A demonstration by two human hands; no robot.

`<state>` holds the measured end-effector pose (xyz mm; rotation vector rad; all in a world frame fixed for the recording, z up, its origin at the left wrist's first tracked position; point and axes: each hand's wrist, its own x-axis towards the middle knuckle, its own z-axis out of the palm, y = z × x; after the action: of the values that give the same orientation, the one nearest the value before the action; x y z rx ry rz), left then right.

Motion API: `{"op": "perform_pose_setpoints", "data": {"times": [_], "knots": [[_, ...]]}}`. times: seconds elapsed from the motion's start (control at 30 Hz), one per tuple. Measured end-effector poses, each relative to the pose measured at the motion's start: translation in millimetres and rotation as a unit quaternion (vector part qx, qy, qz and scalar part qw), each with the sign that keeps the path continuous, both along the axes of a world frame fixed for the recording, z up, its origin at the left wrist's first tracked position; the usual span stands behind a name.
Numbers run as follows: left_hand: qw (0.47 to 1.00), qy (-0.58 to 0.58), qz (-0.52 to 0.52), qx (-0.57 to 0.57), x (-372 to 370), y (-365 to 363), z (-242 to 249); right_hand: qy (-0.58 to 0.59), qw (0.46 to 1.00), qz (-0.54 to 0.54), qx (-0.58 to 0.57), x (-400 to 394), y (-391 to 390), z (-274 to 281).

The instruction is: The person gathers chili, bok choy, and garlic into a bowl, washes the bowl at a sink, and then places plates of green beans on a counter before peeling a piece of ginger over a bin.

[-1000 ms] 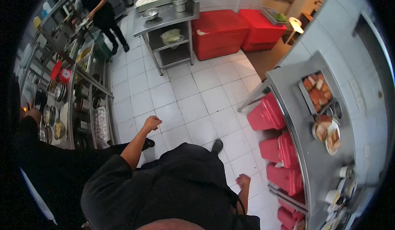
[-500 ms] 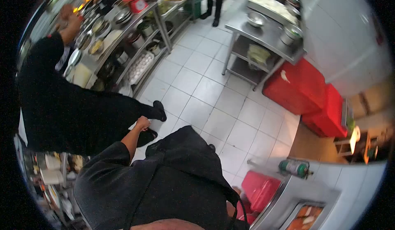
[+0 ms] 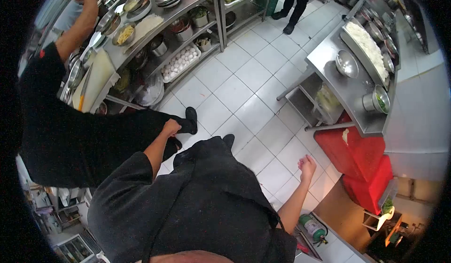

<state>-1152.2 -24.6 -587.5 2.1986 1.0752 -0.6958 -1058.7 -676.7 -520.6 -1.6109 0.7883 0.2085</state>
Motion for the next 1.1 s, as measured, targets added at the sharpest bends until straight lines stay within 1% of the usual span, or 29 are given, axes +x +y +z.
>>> {"op": "perform_pose_setpoints", "data": {"times": [0.07,0.13,0.2,0.27,0.3,0.4,0.43,0.53,0.57,0.6,0.63,0.67,0.7,0.73,0.77,0.8,0.83,0.87,0.9,0.93,0.97,1.0,1.03,1.1], "knots": [[0.988,-0.060,-0.121,0.072,49,12,8,-0.005,0.998,0.059,0.003,34,37,4],[0.988,-0.124,-0.077,0.051,94,26,-2,-0.001,0.995,0.099,0.012,55,67,10],[0.988,-0.151,-0.034,0.017,143,18,34,-0.002,0.992,0.120,0.028,83,93,21],[0.986,-0.168,0.004,-0.023,184,17,48,0.001,0.989,0.149,0.018,114,113,27],[0.983,-0.175,0.024,-0.043,199,18,46,0.003,0.986,0.164,0.012,130,121,29],[0.987,-0.157,0.029,-0.028,232,26,35,0.006,0.976,0.215,-0.004,189,142,34],[0.990,-0.141,0.017,-0.010,239,29,31,-0.015,0.969,0.245,-0.029,211,149,38],[0.998,-0.053,-0.013,0.038,243,47,11,-0.025,0.957,0.289,-0.027,282,176,58],[0.980,-0.066,-0.173,0.078,231,70,-19,-0.046,0.946,0.319,-0.026,311,183,65],[0.932,-0.074,-0.334,0.115,215,87,-43,-0.065,0.937,0.343,-0.024,337,191,70],[0.982,-0.004,-0.174,0.079,212,87,-39,-0.085,0.930,0.357,-0.019,360,200,76],[0.973,0.028,-0.185,0.132,219,77,-22,-0.098,0.924,0.368,-0.018,385,210,83],[0.968,-0.025,-0.203,0.146,210,90,-42,-0.113,0.921,0.374,-0.021,413,219,91],[0.986,-0.059,0.149,0.045,217,74,-35,-0.145,0.902,0.404,-0.050,443,227,96],[0.927,-0.126,-0.319,0.149,196,105,-66,-0.171,0.880,0.434,-0.086,469,233,103],[0.920,-0.089,-0.350,0.155,214,85,-36,-0.133,0.888,0.434,-0.071,491,242,128],[0.909,-0.053,-0.381,0.160,232,62,-2,-0.208,0.870,0.439,-0.078,516,248,124],[0.859,-0.161,-0.443,0.199,241,58,7,-0.225,0.869,0.432,-0.083,539,254,135],[0.839,-0.248,-0.451,0.175,242,65,-6,-0.239,0.864,0.434,-0.087,563,259,141],[0.891,-0.043,-0.429,0.146,252,94,-44,-0.241,0.864,0.435,-0.085,586,262,151],[0.883,-0.020,-0.460,0.091,278,104,-27,-0.239,0.865,0.435,-0.077,606,265,159],[0.877,0.015,-0.467,0.112,305,112,-35,-0.256,0.858,0.436,-0.090,627,267,156],[0.863,0.024,-0.473,0.177,345,120,-50,-0.271,0.852,0.435,-0.106,650,267,153],[0.816,0.005,-0.500,0.290,449,125,-54,-0.235,0.851,0.447,-0.144,684,260,169]]}}
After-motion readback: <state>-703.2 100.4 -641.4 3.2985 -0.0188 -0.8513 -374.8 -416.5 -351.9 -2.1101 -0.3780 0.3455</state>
